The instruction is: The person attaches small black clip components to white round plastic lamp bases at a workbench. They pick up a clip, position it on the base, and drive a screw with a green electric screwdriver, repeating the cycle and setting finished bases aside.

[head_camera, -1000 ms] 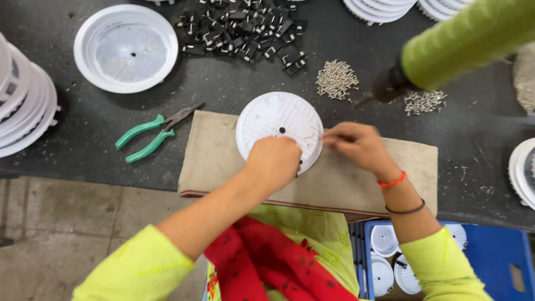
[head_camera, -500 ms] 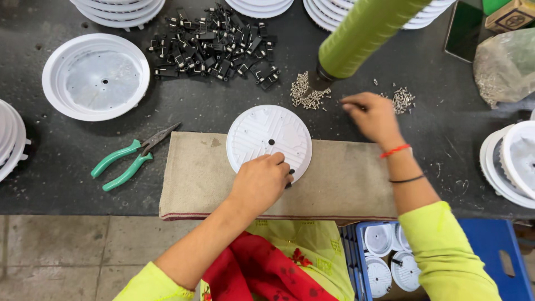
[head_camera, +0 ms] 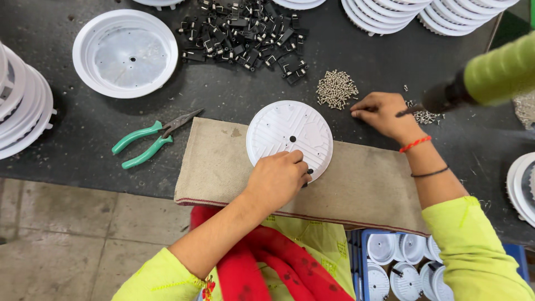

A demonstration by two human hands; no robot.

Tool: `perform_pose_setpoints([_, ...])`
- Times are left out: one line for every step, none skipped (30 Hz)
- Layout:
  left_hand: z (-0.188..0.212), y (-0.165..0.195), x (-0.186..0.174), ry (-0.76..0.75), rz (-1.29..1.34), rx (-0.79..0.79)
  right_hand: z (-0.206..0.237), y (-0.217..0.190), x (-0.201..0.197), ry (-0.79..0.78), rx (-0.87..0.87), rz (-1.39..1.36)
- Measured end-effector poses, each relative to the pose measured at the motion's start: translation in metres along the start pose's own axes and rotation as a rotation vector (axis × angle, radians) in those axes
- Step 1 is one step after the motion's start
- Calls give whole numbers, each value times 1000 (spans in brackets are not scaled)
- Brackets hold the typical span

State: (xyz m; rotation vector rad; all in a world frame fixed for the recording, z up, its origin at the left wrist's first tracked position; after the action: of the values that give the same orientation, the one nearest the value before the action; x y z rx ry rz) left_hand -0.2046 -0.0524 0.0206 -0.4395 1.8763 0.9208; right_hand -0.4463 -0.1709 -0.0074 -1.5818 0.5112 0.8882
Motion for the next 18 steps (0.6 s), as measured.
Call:
perform_pose_setpoints([1,0,0,1,-1,3,4,-4,0,26,-53,58])
perform_pose_setpoints([2,0,-1,5,-3,7,8,-8,1,54,-108,117])
perform_pose_setpoints([3,0,-2,17,-2,11,14,-14,2,82,-162,175])
perform_pose_setpoints([4,0,-4,28,-1,16,20,-18,3,113,-156,175])
perform_pose_setpoints([5,1,-5,40,1,22,25,-24,5,146,-150,176])
perform_pose_setpoints([5,0,-4,32,5,16,31,-32,5,179,-147,177])
perform_pose_setpoints([6,-1,-3,25,11,9,43,-44,6,236,-154,82])
perform_pose_setpoints([6,-2,-3,21,16,0,58,-58,10,290,-163,-13])
perform_pose_setpoints([5,-3,-2,24,21,-1,73,-74,18,307,-175,-48])
perform_pose_setpoints([5,-3,-2,21,28,-4,90,-91,29,322,-182,-85])
perform_pose_setpoints([6,-4,-1,18,35,-7,104,-110,40,313,-223,-88])
perform_pose_setpoints([6,-4,-2,33,37,-5,113,-126,50,306,-266,-95])
perform_pose_setpoints([7,-4,-2,47,40,-1,117,-137,56,299,-290,-78])
perform_pose_setpoints([8,-4,-3,62,43,5,120,-147,62,296,-315,-60])
perform_pose_setpoints([9,-5,-2,61,43,4,120,-154,65,293,-338,-40])
perform_pose_setpoints([10,-5,-1,62,46,5,119,-157,66,295,-340,-42])
perform_pose_setpoints([11,-5,0,63,51,6,118,-159,68,296,-340,-42])
perform_pose_setpoints([11,-6,0,66,45,8,117,-159,70,297,-341,-40])
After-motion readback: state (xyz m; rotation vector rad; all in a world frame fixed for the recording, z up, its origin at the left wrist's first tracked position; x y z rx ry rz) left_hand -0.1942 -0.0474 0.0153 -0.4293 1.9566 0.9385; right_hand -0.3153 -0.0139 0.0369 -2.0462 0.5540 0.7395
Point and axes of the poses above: each hand's wrist, its own z-axis away from the middle knuckle, its own x-axis out of the palm, y = z × x, the point moved 9 cm from there along -z, towards the middle knuckle, and after that the axes turned 6 degrees about -z, right-handed, at the moved point
